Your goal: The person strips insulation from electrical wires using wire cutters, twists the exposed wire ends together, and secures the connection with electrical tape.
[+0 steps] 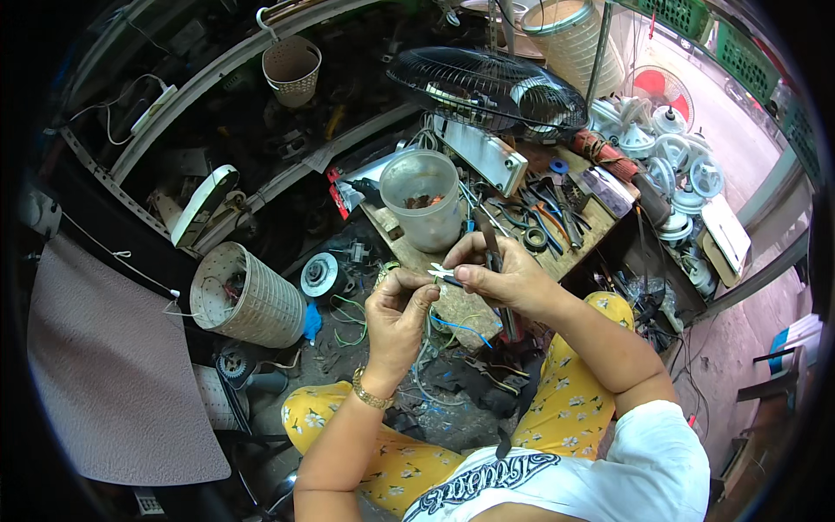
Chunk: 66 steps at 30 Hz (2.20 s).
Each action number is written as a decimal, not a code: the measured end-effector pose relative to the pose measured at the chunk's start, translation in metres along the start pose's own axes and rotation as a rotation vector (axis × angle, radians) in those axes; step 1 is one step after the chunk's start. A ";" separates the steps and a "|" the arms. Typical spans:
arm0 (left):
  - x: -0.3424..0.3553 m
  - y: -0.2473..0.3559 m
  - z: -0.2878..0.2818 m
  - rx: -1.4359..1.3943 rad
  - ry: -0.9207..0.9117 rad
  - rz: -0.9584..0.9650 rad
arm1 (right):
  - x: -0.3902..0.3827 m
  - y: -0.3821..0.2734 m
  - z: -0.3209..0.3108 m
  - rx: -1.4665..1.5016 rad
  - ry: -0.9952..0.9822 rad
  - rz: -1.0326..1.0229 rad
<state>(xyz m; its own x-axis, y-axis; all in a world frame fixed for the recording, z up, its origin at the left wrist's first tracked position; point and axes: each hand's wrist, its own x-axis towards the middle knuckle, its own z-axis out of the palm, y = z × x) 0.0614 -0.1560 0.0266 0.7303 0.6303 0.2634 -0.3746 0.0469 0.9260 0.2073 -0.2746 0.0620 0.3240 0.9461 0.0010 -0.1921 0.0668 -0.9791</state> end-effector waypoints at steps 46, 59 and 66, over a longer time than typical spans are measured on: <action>0.010 -0.016 -0.012 0.423 -0.143 0.157 | 0.002 0.011 -0.009 -0.199 -0.023 -0.106; 0.010 -0.009 -0.007 0.083 -0.281 -0.026 | -0.001 0.005 -0.014 -0.131 -0.085 -0.004; 0.023 0.012 -0.012 0.931 -0.334 0.441 | 0.001 0.008 -0.026 -0.639 -0.038 -0.339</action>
<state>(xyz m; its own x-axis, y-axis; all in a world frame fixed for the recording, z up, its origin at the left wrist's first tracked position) 0.0666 -0.1320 0.0407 0.8086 0.1980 0.5540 -0.1647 -0.8278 0.5362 0.2300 -0.2813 0.0487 0.2351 0.9174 0.3210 0.4960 0.1708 -0.8514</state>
